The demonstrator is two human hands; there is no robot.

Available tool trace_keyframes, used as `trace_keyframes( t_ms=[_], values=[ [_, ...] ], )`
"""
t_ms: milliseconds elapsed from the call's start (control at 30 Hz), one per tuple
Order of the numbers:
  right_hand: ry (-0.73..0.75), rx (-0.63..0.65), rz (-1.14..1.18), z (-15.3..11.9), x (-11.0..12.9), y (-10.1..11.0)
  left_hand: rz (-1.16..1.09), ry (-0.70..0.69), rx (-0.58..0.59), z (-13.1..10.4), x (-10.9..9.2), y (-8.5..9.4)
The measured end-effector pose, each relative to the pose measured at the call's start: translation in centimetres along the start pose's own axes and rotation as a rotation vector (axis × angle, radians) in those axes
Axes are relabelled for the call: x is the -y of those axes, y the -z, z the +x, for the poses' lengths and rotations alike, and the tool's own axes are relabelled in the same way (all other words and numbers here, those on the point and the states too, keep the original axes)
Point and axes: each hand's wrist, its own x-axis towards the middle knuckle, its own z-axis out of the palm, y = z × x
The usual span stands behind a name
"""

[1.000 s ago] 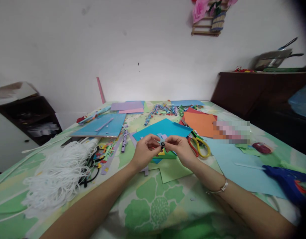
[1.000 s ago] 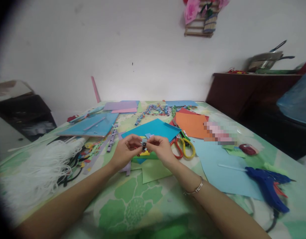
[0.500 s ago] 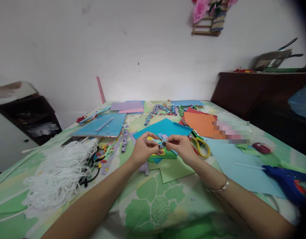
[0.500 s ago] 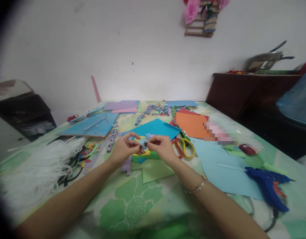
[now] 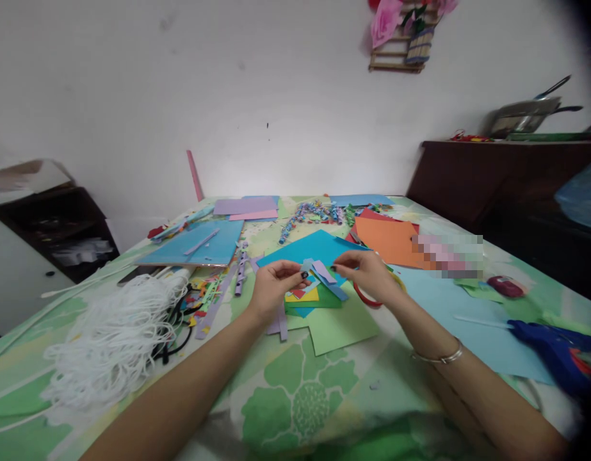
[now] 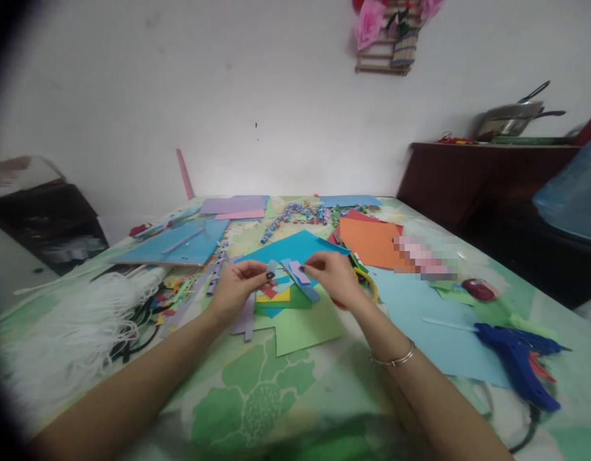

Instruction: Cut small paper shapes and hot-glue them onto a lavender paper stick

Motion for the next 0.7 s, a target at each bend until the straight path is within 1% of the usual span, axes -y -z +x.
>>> trace_keyframes(
  t_ms=[33, 67, 133, 200, 267, 400, 500, 633, 700],
  values=[
    [-0.065, -0.048, -0.128, 0.3, -0.9, 0.9, -0.025, 0.008, -0.015, 0.1, 0.0, 0.1],
    [-0.128, -0.066, -0.207, 0.5, -1.8, 1.7, -0.048, 0.018, -0.020, 0.2, -0.1, 0.2],
    [-0.239, -0.050, -0.327, 0.8, -3.4, 2.6, -0.076, 0.043, -0.006, 0.2, -0.2, 0.2],
    [-0.305, -0.017, -0.402, 0.9, -4.4, 2.7, -0.081, 0.077, 0.007, 0.1, -0.4, 0.1],
    [-0.342, -0.001, -0.447, 0.9, -4.7, 2.3, -0.078, 0.113, 0.010, -0.1, -0.4, -0.1],
    [-0.400, 0.010, -0.469, 0.8, -4.5, 1.5, -0.075, 0.143, 0.033, -0.1, -0.3, -0.1],
    [-0.422, 0.009, -0.437, 0.7, -4.6, 1.6, -0.073, 0.135, 0.043, 0.0, -0.1, -0.1],
    [-0.433, -0.012, -0.353, 1.1, -5.1, 3.1, -0.092, 0.135, 0.016, 0.1, -0.2, 0.0],
    [-0.470, -0.079, -0.302, 1.3, -5.5, 4.2, -0.109, 0.139, -0.003, 0.1, -0.4, 0.0]
  ],
)
